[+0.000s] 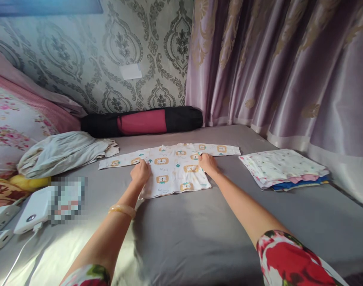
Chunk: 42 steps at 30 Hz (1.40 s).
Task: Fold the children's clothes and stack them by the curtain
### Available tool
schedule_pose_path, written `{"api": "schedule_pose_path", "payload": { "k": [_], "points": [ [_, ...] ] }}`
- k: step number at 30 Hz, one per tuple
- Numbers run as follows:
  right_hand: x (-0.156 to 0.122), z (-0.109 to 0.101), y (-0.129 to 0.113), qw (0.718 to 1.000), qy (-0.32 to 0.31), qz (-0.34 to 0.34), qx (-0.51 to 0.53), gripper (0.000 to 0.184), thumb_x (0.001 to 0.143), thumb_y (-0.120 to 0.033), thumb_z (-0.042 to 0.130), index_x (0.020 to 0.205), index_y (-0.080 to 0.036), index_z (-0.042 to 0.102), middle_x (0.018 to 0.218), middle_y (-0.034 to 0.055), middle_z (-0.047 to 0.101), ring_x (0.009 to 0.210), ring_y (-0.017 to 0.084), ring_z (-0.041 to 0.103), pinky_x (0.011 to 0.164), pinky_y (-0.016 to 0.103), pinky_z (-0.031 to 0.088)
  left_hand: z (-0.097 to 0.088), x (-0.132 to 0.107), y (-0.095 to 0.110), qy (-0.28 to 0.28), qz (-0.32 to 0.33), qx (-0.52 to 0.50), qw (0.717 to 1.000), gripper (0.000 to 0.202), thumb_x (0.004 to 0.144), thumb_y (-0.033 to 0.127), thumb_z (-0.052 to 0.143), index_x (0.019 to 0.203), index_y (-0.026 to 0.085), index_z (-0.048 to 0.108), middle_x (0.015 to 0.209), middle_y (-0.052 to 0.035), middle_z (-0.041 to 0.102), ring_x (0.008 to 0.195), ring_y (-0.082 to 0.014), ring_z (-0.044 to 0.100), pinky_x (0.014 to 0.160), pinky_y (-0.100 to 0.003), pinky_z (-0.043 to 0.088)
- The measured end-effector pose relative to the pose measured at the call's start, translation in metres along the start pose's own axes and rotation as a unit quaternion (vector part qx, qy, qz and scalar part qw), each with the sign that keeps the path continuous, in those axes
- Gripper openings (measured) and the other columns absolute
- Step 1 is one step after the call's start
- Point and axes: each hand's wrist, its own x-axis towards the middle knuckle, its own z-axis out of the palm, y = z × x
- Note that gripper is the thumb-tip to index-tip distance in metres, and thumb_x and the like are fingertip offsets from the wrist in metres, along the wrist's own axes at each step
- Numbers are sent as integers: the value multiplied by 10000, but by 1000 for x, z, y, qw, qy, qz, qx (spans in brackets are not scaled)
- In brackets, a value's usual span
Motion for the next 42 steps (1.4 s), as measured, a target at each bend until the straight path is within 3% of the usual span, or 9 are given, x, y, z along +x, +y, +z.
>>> {"api": "schedule_pose_path", "payload": {
  "k": [5, 9, 12, 15, 24, 29, 34, 39, 42],
  "points": [
    [-5, -4, 19, 989, -60, 10, 133, 370, 947, -382, 393, 921, -156, 685, 852, 89, 718, 732, 181, 667, 637, 240, 450, -15, -10, -20, -65, -27, -65, 995, 346, 876, 484, 433, 876, 195, 623, 977, -130, 714, 963, -294, 661, 683, -309, 456],
    [-35, -6, 30, 971, -84, -20, 222, 371, 910, -382, 450, 1186, -176, 588, 680, -15, 650, 494, 120, 544, 543, 224, 409, -23, -35, -41, -128, 8, -167, 978, 371, 797, 537, 505, 834, 182, 604, 636, -45, 658, 732, -233, 655, 612, -270, 426],
    [-59, -13, 34, 969, -91, -86, 213, 479, 869, -378, 508, 1309, -191, 521, 598, -54, 578, 515, 128, 518, 570, 233, 397, -26, -54, -53, -179, 20, -240, 954, 457, 702, 598, 583, 880, 177, 579, 566, 8, 606, 584, -190, 597, 557, -265, 406],
    [-73, -21, 35, 969, -106, -137, 176, 510, 833, -329, 527, 1328, -204, 533, 552, -70, 515, 544, 135, 500, 598, 241, 380, -26, -63, -61, -199, 15, -283, 938, 568, 617, 614, 655, 965, 176, 554, 675, 4, 641, 587, -168, 579, 558, -268, 416],
    [-77, -29, 40, 963, -179, -136, 150, 438, 847, -249, 464, 1260, -164, 583, 568, -57, 502, 522, 123, 452, 530, 233, 304, -29, -66, -71, -213, 36, -318, 923, 748, 629, 622, 654, 1213, 187, 482, 715, 19, 603, 633, -168, 568, 585, -276, 398],
    [-79, -41, 42, 968, -184, -169, 32, 414, 890, -329, 482, 1271, -197, 574, 840, 40, 671, 734, 175, 593, 636, 251, 375, -33, -62, -77, -191, 66, -219, 955, 660, 715, 556, 593, 1243, 178, 480, 733, -4, 630, 697, -200, 599, 621, -293, 419],
    [-79, -39, -5, 970, -120, -190, -96, 313, 959, -266, 387, 1111, -211, 655, 1091, 118, 677, 999, 243, 611, 836, 316, 412, -20, -57, -30, -26, 145, -79, 986, 370, 877, 391, 467, 1183, 196, 539, 973, -88, 653, 934, -233, 623, 800, -328, 465],
    [-86, 8, -50, 930, -54, -363, -38, 443, 980, -225, 295, 1361, -122, 496, 1412, 150, 499, 1325, 248, 410, 1112, 382, 266, 11, -71, 46, -55, 311, -83, 945, 360, 909, 194, 378, 1249, 186, 498, 1265, -135, 574, 1183, -212, 541, 1003, -354, 422],
    [-89, 24, -42, 929, -70, -362, -37, 521, 1003, -301, 244, 1458, -84, 377, 1546, 158, 317, 1438, 264, 233, 1172, 441, 151, 23, -79, 53, -67, 314, -68, 945, 432, 949, 231, 323, 1361, 141, 416, 1467, -164, 422, 1379, -235, 371, 1133, -420, 293]
  ]
}}
